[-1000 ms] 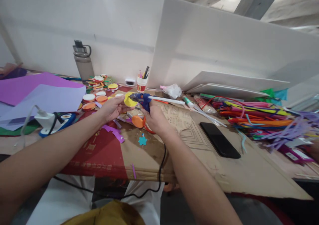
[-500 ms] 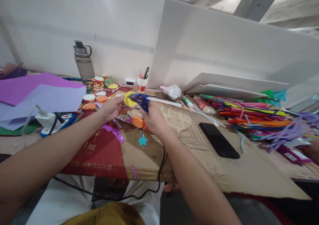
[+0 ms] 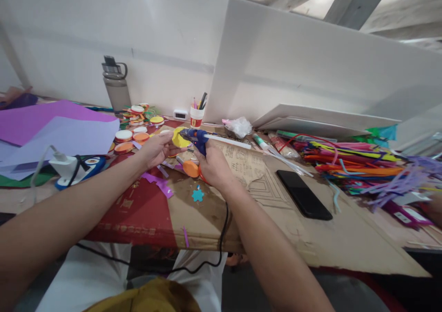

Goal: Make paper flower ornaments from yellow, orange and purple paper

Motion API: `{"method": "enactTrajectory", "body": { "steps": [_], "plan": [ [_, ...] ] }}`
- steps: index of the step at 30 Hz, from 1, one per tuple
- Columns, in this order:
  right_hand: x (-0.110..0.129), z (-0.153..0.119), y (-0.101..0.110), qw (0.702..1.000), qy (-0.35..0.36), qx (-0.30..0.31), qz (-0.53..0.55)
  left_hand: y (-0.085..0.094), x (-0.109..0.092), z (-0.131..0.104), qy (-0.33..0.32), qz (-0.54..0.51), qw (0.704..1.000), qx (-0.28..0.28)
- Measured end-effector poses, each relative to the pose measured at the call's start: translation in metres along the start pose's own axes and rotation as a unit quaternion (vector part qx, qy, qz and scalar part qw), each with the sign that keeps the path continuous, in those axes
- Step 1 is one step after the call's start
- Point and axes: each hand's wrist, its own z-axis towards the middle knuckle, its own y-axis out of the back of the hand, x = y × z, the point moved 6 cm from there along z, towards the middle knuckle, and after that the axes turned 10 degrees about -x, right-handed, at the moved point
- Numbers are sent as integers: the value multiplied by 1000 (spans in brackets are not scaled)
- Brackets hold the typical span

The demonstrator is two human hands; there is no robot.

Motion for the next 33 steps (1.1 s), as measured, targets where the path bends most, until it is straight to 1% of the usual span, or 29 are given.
{"method": "enactTrajectory", "body": {
  "steps": [2, 6, 11, 14, 19, 22, 26, 33],
  "plan": [
    [-1, 0, 3, 1000, -5, -12, -3, -1, -3, 0, -14, -12, 1000, 12],
    [0, -1, 3, 1000, -5, 3, 2, 0, -10, 1, -39, -39, 998, 29],
    [1, 0, 5, 1000, -16, -24, 4, 0, -2, 1, -22, -21, 999, 19],
    [2, 1, 3, 1000, -9, -15, 10, 0, 1, 1, -14, -7, 1000, 13],
    [-3, 0, 6, 999, -15, -33, -13, 0, -3, 1, -17, -5, 1000, 13],
    [-4, 0, 7, 999, -18, -38, -15, 1, -8, 1, -33, -20, 999, 10],
    [-4, 0, 7, 999, -22, -42, -20, 2, -9, 1, -46, -26, 998, 19],
    [-1, 1, 8, 999, -17, -50, -10, -2, -1, 0, -14, 9, 999, 42]
  ]
}}
